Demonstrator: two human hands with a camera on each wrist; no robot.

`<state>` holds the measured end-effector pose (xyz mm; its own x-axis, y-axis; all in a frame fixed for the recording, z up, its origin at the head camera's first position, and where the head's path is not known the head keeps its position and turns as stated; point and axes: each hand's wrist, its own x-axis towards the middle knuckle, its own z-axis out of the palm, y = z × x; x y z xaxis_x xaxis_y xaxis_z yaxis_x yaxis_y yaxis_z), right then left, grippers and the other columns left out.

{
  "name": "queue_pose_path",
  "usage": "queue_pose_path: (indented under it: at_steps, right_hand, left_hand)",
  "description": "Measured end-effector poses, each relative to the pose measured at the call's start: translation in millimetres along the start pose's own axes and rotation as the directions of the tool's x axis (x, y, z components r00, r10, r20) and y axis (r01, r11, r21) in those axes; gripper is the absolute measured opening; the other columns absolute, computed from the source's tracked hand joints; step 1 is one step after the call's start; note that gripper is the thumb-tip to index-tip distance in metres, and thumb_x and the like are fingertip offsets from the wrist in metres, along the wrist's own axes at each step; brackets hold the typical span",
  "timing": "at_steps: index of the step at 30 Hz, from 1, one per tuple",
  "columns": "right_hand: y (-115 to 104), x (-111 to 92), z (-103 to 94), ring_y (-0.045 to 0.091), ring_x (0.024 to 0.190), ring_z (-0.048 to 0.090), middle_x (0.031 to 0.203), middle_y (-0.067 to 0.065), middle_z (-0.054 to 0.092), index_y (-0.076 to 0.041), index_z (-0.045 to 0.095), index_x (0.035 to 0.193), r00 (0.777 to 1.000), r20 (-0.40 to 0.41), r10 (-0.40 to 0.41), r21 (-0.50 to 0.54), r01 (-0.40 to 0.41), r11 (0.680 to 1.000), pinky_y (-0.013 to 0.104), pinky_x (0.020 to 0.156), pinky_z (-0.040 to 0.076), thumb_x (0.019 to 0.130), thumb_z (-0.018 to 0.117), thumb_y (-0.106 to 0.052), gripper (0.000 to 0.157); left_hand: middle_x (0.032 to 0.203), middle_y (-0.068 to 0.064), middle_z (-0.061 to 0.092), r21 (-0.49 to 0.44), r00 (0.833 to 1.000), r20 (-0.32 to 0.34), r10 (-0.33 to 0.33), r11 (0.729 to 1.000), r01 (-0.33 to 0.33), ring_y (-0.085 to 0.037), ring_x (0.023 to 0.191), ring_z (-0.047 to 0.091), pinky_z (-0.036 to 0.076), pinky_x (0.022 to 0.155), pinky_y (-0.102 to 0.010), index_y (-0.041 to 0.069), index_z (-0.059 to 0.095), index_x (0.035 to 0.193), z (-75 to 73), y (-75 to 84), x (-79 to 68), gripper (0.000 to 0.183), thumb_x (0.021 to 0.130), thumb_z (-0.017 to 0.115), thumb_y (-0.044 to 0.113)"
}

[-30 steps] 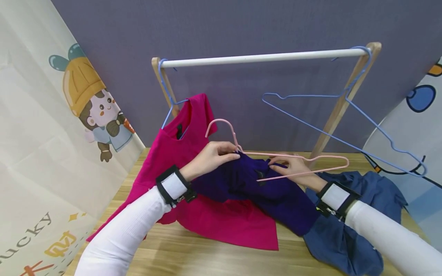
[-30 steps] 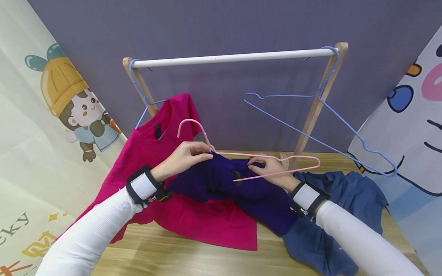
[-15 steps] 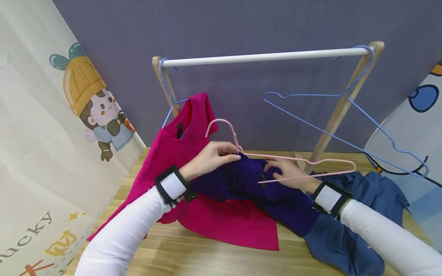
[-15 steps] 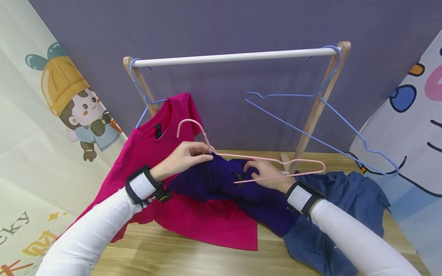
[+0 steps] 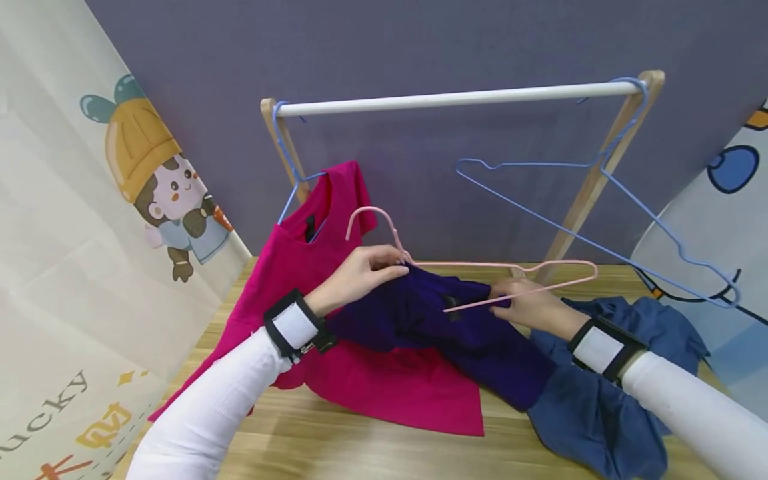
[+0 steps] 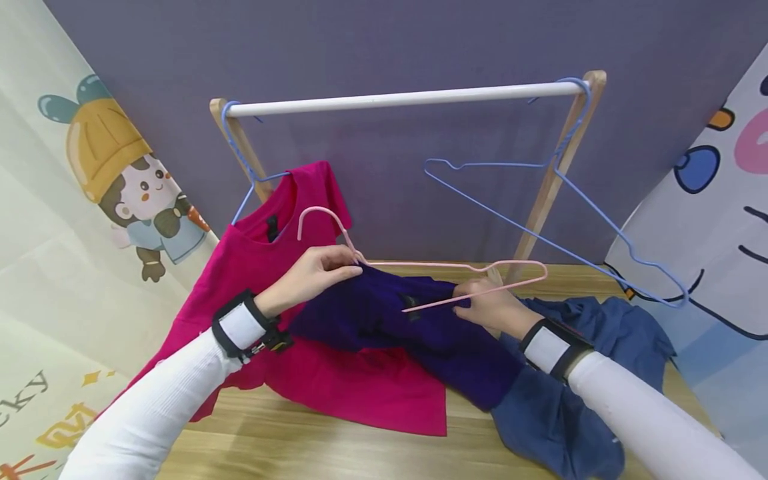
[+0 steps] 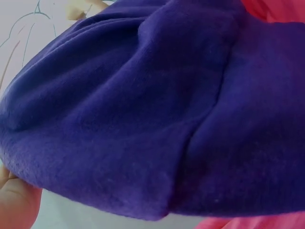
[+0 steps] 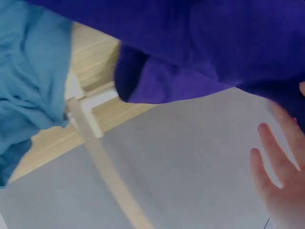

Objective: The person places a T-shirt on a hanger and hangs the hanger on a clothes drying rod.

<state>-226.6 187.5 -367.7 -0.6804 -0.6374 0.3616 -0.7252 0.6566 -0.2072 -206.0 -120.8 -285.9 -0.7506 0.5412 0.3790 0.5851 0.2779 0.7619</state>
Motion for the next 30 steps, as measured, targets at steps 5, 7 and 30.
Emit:
queue_pose_path:
  at_steps: [5,7,30]
  right_hand:
    - [-2.1,-19.0,-18.5,0.012,0.059,0.051,0.083,0.008,0.065,-0.01,0.067,0.083,0.982,0.077,0.17,0.119,-0.179,0.977,0.034,0.052,0.047,0.074,0.069,-0.018,0.012]
    - [-1.8,-26.7,-26.2,0.006,0.048,0.044,0.085,0.011,0.066,-0.01,0.067,0.086,0.976,0.09,0.197,0.185,-0.21,0.96,0.029,0.045,0.043,0.076,0.067,-0.018,0.013]
    - [11.9,-76.8,-86.1,0.002,0.069,0.054,0.081,0.007,0.067,-0.013,0.067,0.087,0.985,-0.1,0.14,0.013,-0.14,0.99,0.025,0.047,0.045,0.073,0.065,-0.003,0.017]
  left_hand:
    - [0.098,-0.017,0.063,0.034,1.0,0.012,0.003,0.999,-0.003,-0.015,0.089,0.057,0.048,0.081,-0.039,0.001,0.063,0.095,-2.7,20.7,-4.1,0.014,0.085,0.055,0.005]
    - [0.097,-0.018,0.063,0.063,1.0,0.019,0.009,0.998,-0.01,-0.016,0.089,0.057,0.048,0.081,-0.039,0.0,0.063,0.094,-3.6,27.5,-5.4,0.013,0.085,0.053,0.004]
    - [0.091,-0.004,0.064,0.165,0.987,0.137,0.083,0.981,-0.106,-0.009,0.089,0.054,0.047,0.079,-0.034,0.012,0.064,0.09,2.9,-24.9,-9.3,0.01,0.086,0.055,0.012]
